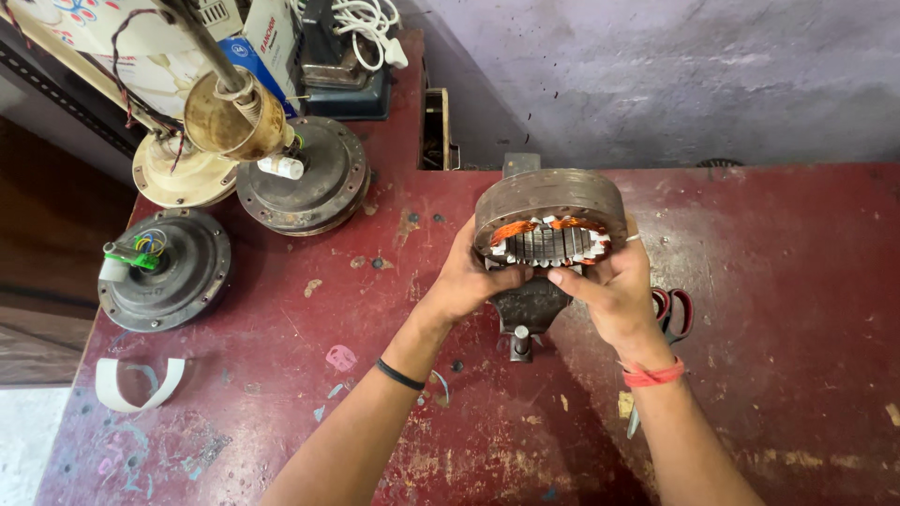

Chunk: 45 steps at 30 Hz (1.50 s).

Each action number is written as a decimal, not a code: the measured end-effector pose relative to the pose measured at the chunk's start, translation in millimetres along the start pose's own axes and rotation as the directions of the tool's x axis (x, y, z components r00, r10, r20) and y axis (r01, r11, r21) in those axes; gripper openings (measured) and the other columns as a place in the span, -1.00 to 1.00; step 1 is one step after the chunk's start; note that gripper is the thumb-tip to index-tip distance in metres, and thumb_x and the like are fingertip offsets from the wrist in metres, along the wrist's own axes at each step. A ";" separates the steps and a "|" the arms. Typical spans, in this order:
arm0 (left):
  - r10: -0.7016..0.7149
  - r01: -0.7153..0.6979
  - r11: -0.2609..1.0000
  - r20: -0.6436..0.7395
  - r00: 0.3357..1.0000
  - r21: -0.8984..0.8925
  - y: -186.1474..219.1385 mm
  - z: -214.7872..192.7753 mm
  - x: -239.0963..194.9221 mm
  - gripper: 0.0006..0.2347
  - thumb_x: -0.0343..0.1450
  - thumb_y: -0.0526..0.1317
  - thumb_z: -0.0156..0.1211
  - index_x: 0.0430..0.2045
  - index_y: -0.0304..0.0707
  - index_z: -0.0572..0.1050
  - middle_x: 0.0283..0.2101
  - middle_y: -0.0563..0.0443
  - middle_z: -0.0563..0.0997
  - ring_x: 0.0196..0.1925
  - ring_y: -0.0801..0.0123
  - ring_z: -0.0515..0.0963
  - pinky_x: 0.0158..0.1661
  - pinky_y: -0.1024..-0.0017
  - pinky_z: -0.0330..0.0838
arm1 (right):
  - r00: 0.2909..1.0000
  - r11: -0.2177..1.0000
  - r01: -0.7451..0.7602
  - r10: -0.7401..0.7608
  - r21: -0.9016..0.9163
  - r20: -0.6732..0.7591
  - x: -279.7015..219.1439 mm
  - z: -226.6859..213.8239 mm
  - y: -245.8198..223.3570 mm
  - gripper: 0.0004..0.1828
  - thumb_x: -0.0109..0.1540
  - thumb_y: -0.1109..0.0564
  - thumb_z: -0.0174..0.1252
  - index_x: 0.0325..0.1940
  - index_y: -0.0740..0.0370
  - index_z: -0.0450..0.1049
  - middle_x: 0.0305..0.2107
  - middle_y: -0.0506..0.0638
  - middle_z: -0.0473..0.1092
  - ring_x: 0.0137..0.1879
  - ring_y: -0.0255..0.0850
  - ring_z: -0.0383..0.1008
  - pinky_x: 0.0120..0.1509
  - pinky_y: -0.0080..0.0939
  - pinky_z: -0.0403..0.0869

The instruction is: The person uses scissors to trim and adjust copper windings on a motor stator held in a bench vise. They repeatedly cut protruding wire ends and tuck the wires into the stator slots, rotating the stator to access different sections.

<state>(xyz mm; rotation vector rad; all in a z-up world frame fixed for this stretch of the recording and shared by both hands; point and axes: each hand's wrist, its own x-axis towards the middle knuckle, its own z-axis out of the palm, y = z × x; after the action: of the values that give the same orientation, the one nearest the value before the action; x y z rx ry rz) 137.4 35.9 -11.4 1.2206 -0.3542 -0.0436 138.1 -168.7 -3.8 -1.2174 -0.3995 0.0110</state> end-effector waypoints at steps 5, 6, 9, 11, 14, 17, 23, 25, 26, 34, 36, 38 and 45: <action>0.032 -0.031 0.999 -0.029 0.999 0.018 -6.5 2.7 2.7 -0.37 0.18 -0.58 0.26 0.21 -0.34 0.32 0.03 0.05 0.54 0.07 0.43 0.52 0.10 0.39 0.48 | 1.000 1.000 0.016 -0.016 0.023 -0.008 0.3 -7.2 10.6 -0.14 0.08 0.51 0.27 0.38 0.23 0.08 0.17 0.06 0.32 0.32 -0.17 0.39 0.46 -0.06 0.42; 0.046 -0.045 0.998 -0.027 0.999 0.037 -7.4 3.0 3.0 -0.38 0.18 -0.58 0.27 0.20 -0.35 0.32 0.02 0.04 0.55 0.07 0.43 0.52 0.10 0.39 0.49 | 1.000 0.999 0.021 -0.020 0.034 -0.005 -0.1 -8.6 12.1 -0.14 0.09 0.51 0.27 0.38 0.23 0.07 0.18 0.06 0.32 0.32 -0.17 0.39 0.46 -0.06 0.42; 0.041 -0.040 0.999 -0.022 0.999 0.020 -7.8 1.9 2.4 -0.39 0.20 -0.57 0.28 0.20 -0.37 0.33 0.03 0.03 0.55 0.07 0.42 0.53 0.11 0.37 0.49 | 0.999 0.998 0.032 -0.032 0.048 -0.002 -0.4 -10.3 14.0 -0.16 0.10 0.49 0.29 0.36 0.22 0.06 0.18 0.06 0.31 0.34 -0.16 0.38 0.48 -0.04 0.42; 0.033 -0.033 0.999 -0.012 0.999 0.030 -6.8 0.0 1.5 -0.40 0.21 -0.56 0.31 0.21 -0.37 0.34 0.05 0.03 0.56 0.10 0.42 0.53 0.15 0.37 0.47 | 0.999 0.998 0.036 -0.036 0.047 -0.003 -0.1 -10.5 13.1 -0.16 0.10 0.47 0.31 0.36 0.21 0.06 0.19 0.06 0.30 0.35 -0.15 0.36 0.49 -0.03 0.40; 0.040 -0.043 0.993 0.025 0.999 0.109 -3.8 -5.8 5.2 -0.39 0.21 -0.53 0.38 0.20 -0.38 0.34 0.06 0.03 0.57 0.13 0.41 0.52 0.22 0.37 0.43 | 0.999 0.999 0.039 -0.039 0.028 0.000 4.0 -12.3 9.7 -0.14 0.10 0.45 0.32 0.38 0.22 0.07 0.21 0.06 0.28 0.37 -0.15 0.32 0.51 -0.03 0.35; 0.047 -0.057 0.983 0.062 0.997 0.172 -3.2 -9.6 5.8 -0.42 0.23 -0.52 0.41 0.19 -0.42 0.39 0.07 0.03 0.56 0.14 0.39 0.54 0.23 0.35 0.45 | 1.000 1.000 0.026 -0.026 0.015 0.009 3.8 -14.6 9.1 -0.14 0.09 0.43 0.32 0.38 0.21 0.07 0.20 0.08 0.28 0.37 -0.13 0.32 0.52 -0.02 0.33; -0.008 0.002 0.989 0.039 0.999 0.151 -6.4 -9.4 4.5 -0.36 0.18 -0.49 0.38 0.20 -0.38 0.30 -0.03 0.01 0.59 0.02 0.40 0.58 0.14 0.35 0.50 | 0.999 0.996 0.039 -0.037 0.077 -0.021 1.1 -12.6 17.3 -0.14 0.09 0.46 0.31 0.38 0.21 0.07 0.20 0.08 0.29 0.38 -0.12 0.32 0.54 -0.02 0.33; -0.074 0.072 0.996 0.023 0.997 0.056 -8.3 -7.6 3.7 -0.35 0.17 -0.47 0.37 0.19 -0.35 0.27 -0.07 0.00 0.59 -0.06 0.37 0.62 0.05 0.31 0.56 | 0.999 0.995 0.038 -0.035 0.097 -0.029 0.9 -11.6 17.5 -0.15 0.08 0.47 0.30 0.36 0.21 0.07 0.20 0.07 0.29 0.38 -0.12 0.32 0.53 -0.02 0.33; -0.055 0.053 0.994 0.013 0.998 0.100 -9.6 -6.4 4.5 -0.35 0.17 -0.47 0.39 0.19 -0.37 0.29 -0.05 0.00 0.58 -0.02 0.37 0.60 0.08 0.33 0.53 | 0.999 0.994 0.042 -0.039 0.097 -0.034 0.7 -11.2 16.9 -0.15 0.08 0.47 0.30 0.36 0.21 0.07 0.20 0.06 0.29 0.38 -0.13 0.32 0.53 -0.02 0.33; -0.011 0.004 0.973 0.025 1.000 0.232 -10.0 -10.3 6.1 -0.53 0.20 -0.46 0.46 0.03 -0.44 0.51 0.17 -0.03 0.38 0.21 0.28 0.51 0.24 0.33 0.41 | 0.993 0.993 0.051 -0.039 0.104 -0.109 -9.1 -3.0 15.9 -0.12 0.05 0.50 0.29 0.35 0.18 0.06 0.20 0.04 0.27 0.39 -0.14 0.30 0.53 -0.04 0.31; -0.020 0.011 0.974 0.040 0.999 0.224 -7.1 -11.5 6.2 -0.55 0.20 -0.44 0.47 0.00 -0.40 0.54 0.17 -0.02 0.38 0.21 0.29 0.50 0.25 0.34 0.40 | 0.993 0.993 0.045 -0.032 0.113 -0.112 -9.1 -3.1 16.6 -0.13 0.04 0.51 0.28 0.34 0.21 0.07 0.21 0.07 0.29 0.39 -0.13 0.31 0.52 -0.04 0.31; -0.022 0.011 0.975 0.046 0.999 0.222 -4.1 -10.5 5.4 -0.56 0.19 -0.44 0.46 -0.02 -0.38 0.55 0.17 -0.01 0.38 0.21 0.30 0.50 0.25 0.35 0.39 | 0.993 0.991 0.043 -0.028 0.129 -0.113 -7.6 -3.2 16.8 -0.13 0.04 0.52 0.28 0.34 0.22 0.08 0.21 0.09 0.30 0.39 -0.12 0.31 0.52 -0.03 0.31; -0.057 0.053 0.990 0.027 0.998 0.128 3.3 -1.5 -0.1 -0.53 0.19 -0.46 0.40 0.02 -0.29 0.52 0.03 0.04 0.55 0.11 0.36 0.55 0.19 0.36 0.42 | 0.988 0.997 0.039 -0.029 0.060 -0.154 -14.7 7.8 3.0 -0.12 0.02 0.49 0.30 0.35 0.22 0.09 0.18 0.10 0.33 0.35 -0.13 0.32 0.46 -0.06 0.36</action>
<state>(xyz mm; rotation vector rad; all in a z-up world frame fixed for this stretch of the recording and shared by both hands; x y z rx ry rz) 137.2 38.5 -8.8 1.3571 -0.3542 -0.0880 122.7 -163.8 -8.6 -1.1403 -0.2838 -0.0981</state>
